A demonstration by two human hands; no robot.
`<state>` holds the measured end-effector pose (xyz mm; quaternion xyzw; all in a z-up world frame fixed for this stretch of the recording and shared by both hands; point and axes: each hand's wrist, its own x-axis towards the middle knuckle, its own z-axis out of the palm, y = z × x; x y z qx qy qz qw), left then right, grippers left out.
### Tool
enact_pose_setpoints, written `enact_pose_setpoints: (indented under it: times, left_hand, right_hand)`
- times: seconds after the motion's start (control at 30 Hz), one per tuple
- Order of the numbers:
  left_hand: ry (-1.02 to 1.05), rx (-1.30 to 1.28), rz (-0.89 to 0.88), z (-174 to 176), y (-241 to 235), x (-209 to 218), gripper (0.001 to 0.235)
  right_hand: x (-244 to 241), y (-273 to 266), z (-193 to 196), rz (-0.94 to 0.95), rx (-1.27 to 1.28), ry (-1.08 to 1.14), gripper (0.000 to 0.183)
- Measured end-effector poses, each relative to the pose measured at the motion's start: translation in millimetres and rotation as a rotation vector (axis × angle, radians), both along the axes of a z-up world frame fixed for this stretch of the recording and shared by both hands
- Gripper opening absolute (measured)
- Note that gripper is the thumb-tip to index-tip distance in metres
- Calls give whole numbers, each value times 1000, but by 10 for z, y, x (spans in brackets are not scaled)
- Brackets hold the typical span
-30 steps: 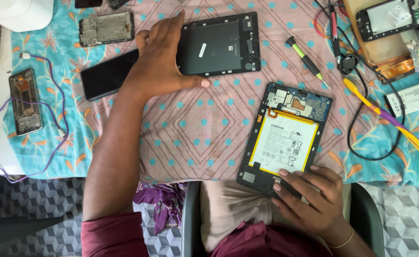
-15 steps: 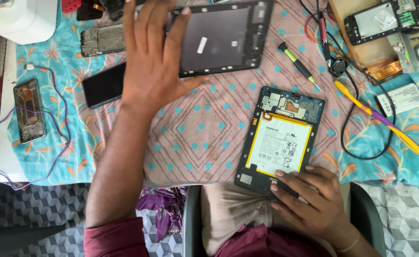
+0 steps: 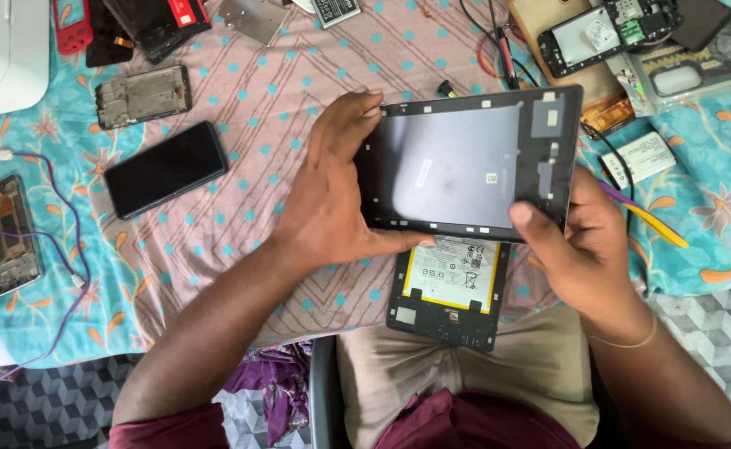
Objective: The person uses a screwdriver to remove screws from a disassembled tablet, then uses a toothbrush to clean the internal components. The person reattaches the back cover and inspects the tablet.
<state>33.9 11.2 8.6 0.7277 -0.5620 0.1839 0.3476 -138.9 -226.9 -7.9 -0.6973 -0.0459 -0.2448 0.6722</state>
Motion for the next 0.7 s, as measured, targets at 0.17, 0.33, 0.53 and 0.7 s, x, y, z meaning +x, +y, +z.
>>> enact_pose_setpoints:
  times: [0.17, 0.33, 0.53, 0.7]
  left_hand:
    - [15, 22, 10, 27, 40, 61, 125]
    - [327, -39, -54, -18, 101, 57, 84]
    - [1082, 78, -286, -218, 13, 179, 70]
    - [900, 93, -304, -314, -36, 188, 68]
  right_hand:
    - [-166, -11, -10, -276, -65, -101, 18]
    - [-489, -36, 221, -599, -1110, -197, 24]
    - [-593, 275, 48, -387, -1549, -541, 21]
    - [-637, 499, -125, -383, -1473, -482, 29]
